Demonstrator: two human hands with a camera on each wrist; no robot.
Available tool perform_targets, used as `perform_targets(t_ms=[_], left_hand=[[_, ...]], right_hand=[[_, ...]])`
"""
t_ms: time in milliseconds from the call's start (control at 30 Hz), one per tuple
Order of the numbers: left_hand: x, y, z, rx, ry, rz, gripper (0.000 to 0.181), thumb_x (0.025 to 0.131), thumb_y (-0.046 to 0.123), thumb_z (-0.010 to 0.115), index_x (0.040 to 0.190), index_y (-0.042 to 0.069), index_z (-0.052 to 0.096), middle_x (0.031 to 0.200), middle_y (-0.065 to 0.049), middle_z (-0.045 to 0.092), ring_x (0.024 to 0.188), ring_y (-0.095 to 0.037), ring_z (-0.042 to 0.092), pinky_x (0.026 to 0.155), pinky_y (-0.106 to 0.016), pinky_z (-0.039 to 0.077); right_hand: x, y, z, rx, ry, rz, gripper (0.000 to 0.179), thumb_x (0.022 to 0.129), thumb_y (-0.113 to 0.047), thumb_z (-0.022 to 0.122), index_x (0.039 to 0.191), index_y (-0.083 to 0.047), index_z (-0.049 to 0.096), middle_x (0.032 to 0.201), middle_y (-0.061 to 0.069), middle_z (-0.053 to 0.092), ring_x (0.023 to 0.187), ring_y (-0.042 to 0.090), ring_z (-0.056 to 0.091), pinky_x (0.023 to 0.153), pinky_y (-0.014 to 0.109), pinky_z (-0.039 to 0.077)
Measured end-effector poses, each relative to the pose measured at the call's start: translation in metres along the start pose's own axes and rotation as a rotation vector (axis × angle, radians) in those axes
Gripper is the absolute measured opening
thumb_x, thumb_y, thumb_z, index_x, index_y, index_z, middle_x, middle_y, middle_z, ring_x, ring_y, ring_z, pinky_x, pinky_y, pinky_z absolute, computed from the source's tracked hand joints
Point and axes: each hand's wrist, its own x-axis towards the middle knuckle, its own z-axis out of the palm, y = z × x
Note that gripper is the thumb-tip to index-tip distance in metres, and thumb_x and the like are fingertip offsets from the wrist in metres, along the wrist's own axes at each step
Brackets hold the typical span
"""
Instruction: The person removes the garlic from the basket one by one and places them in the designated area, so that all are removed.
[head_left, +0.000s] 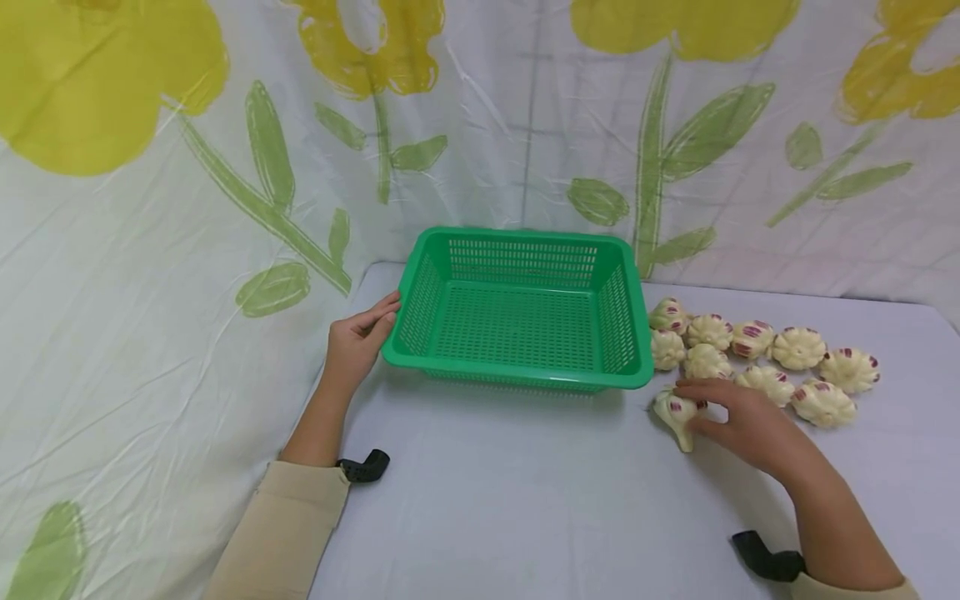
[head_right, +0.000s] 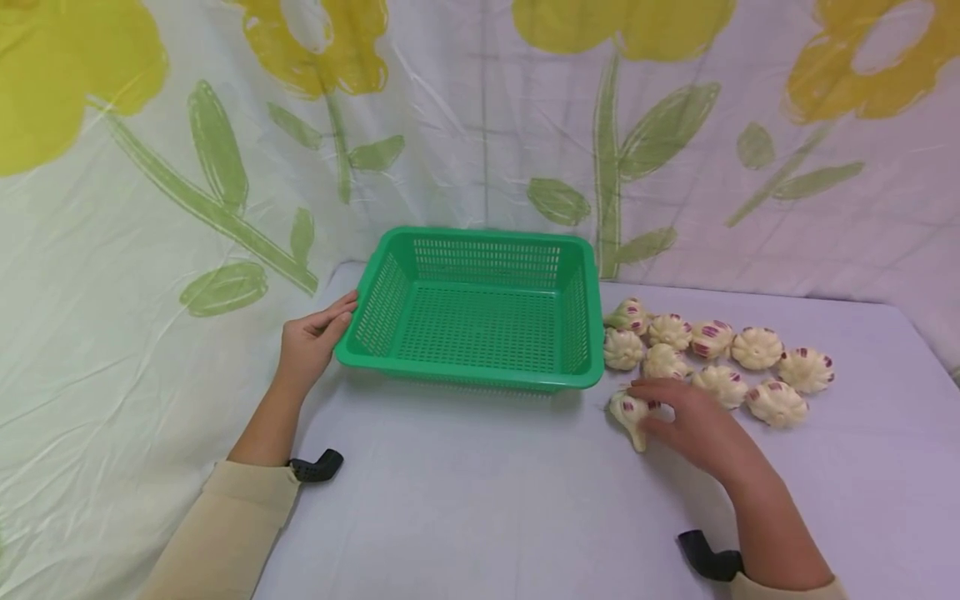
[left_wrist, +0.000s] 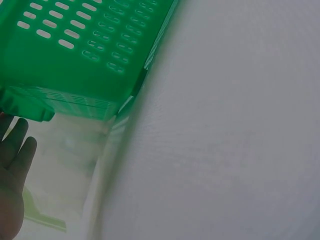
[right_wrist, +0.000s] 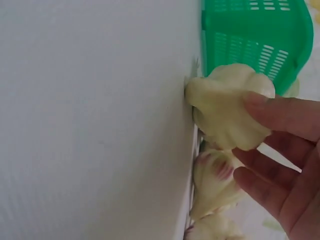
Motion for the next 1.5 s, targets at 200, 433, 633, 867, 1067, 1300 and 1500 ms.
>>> perform_targets(t_ms=[200, 433, 633, 867, 1067, 1300, 1500], left_hand=[[0.001, -0.011, -0.003, 0.001, 0.003, 0.017, 0.028, 0.097, 0.006, 0.061, 0.118, -0.012, 0.066, 0.132, -0.025, 0.058, 0.123, -0.011, 0.059, 0.097, -0.014, 0.047], [0.002, -0.010, -0.005, 0.021, 0.004, -0.026, 0.029, 0.098, 0.011, 0.061, 0.119, -0.010, 0.066, 0.133, -0.021, 0.059, 0.124, -0.011, 0.059, 0.097, -0.015, 0.047], [0.002, -0.003, -0.007, 0.046, -0.009, -0.014, 0.028, 0.098, 0.008, 0.060, 0.118, -0.011, 0.066, 0.133, -0.023, 0.058, 0.124, -0.013, 0.058, 0.096, -0.014, 0.048], [0.006, -0.006, -0.008, 0.056, -0.016, -0.003, 0.028, 0.098, 0.007, 0.060, 0.118, -0.012, 0.065, 0.133, -0.023, 0.058, 0.124, -0.014, 0.058, 0.095, -0.013, 0.048], [0.008, -0.005, -0.008, 0.075, -0.015, -0.019, 0.028, 0.098, 0.007, 0.059, 0.119, -0.011, 0.065, 0.133, -0.023, 0.058, 0.127, -0.026, 0.056, 0.095, -0.012, 0.047], [0.013, -0.005, -0.014, 0.154, -0.003, -0.036, 0.029, 0.099, 0.011, 0.059, 0.121, -0.007, 0.066, 0.133, -0.018, 0.060, 0.126, -0.029, 0.056, 0.093, -0.010, 0.047], [0.034, -0.014, -0.030, 0.255, 0.010, -0.046, 0.033, 0.100, 0.023, 0.060, 0.127, 0.005, 0.067, 0.137, -0.008, 0.060, 0.130, -0.022, 0.055, 0.099, -0.020, 0.048]], right_hand=[[0.000, 0.001, -0.001, -0.044, 0.024, 0.001, 0.047, 0.081, -0.009, 0.078, 0.127, -0.011, 0.066, 0.124, 0.015, 0.066, 0.109, 0.036, 0.063, 0.086, 0.058, 0.052], [0.004, 0.002, 0.003, -0.011, -0.006, 0.009, 0.048, 0.082, -0.016, 0.080, 0.128, -0.013, 0.065, 0.124, 0.011, 0.066, 0.110, 0.033, 0.062, 0.087, 0.057, 0.052], [0.012, 0.001, 0.008, 0.005, -0.019, -0.016, 0.046, 0.081, -0.012, 0.080, 0.125, -0.011, 0.066, 0.119, 0.008, 0.068, 0.105, 0.029, 0.064, 0.085, 0.052, 0.054], [0.017, -0.002, 0.006, -0.044, -0.018, -0.051, 0.044, 0.079, -0.005, 0.080, 0.121, -0.009, 0.067, 0.116, 0.009, 0.070, 0.103, 0.029, 0.065, 0.084, 0.049, 0.055], [0.021, -0.004, 0.007, -0.047, -0.030, -0.059, 0.045, 0.079, -0.005, 0.080, 0.122, -0.009, 0.067, 0.118, 0.010, 0.069, 0.104, 0.030, 0.065, 0.085, 0.050, 0.055], [0.022, -0.006, 0.004, -0.056, -0.021, -0.066, 0.048, 0.078, -0.007, 0.082, 0.123, -0.009, 0.067, 0.119, 0.010, 0.068, 0.105, 0.030, 0.064, 0.085, 0.050, 0.055], [0.023, -0.008, -0.012, -0.071, -0.015, -0.084, 0.047, 0.082, -0.013, 0.079, 0.126, -0.007, 0.065, 0.122, 0.011, 0.068, 0.112, 0.035, 0.063, 0.089, 0.054, 0.053]])
